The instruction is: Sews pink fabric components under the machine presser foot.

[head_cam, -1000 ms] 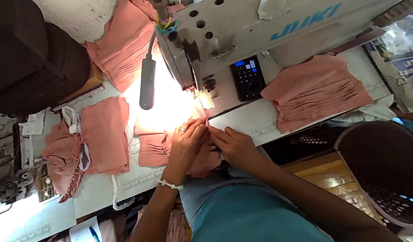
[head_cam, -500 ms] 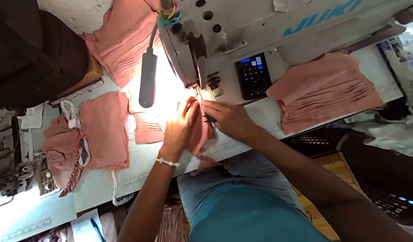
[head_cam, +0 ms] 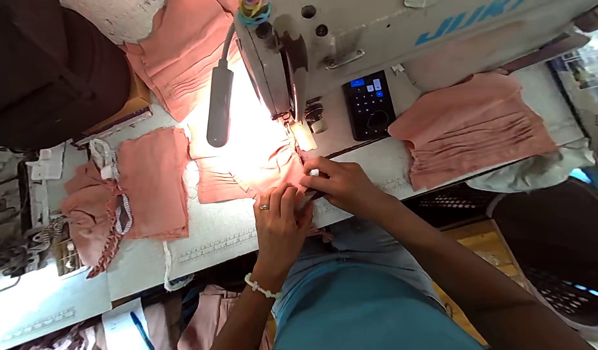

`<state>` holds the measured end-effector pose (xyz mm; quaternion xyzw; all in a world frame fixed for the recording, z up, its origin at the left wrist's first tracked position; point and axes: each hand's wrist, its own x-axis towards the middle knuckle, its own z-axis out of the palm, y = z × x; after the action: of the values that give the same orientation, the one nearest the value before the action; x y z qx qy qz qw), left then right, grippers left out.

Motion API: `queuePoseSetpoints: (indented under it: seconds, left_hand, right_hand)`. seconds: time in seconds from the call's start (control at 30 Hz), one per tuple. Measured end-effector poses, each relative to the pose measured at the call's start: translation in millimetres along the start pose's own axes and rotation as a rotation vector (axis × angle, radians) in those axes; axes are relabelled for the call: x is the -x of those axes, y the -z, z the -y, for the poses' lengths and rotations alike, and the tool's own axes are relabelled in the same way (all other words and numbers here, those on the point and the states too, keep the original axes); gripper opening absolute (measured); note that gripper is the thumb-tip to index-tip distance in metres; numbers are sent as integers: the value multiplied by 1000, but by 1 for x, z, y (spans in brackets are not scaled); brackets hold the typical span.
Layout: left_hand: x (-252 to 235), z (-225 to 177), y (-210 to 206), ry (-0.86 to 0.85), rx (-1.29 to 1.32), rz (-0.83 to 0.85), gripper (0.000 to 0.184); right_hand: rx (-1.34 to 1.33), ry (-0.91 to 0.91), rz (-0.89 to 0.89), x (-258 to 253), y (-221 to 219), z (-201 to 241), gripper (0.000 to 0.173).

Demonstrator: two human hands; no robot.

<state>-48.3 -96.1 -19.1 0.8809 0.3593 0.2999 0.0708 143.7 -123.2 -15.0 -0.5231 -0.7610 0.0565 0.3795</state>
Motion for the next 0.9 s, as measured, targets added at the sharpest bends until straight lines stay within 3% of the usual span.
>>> queuePoseSetpoints:
  seconds: [0.13,0.3,0.43,0.53,0.7,0.9]
  left_hand:
    - [-15,5,23,-16,-10,60,20]
    - [-39,30,33,-261,-48,110,22]
    - [-28,42,8,-231,3,292,40]
    - [-22,46,3,-199,39,266,33]
    - [-27,45,2,-231,62,186,29]
    - [-28,36,-5,-243,17,257,26]
  right_hand:
    - [-37,-15,-115,-5,-7,11,13]
    - [-61,-103,-244,-5,-28,32,6]
    - [1,-224,-117,6,-36,35,11]
    - [77,-293,-102,13,-34,41,22]
    - [321,-227,-90,26,-36,51,12]
    - [369,-202,-41,30,-28,52,13]
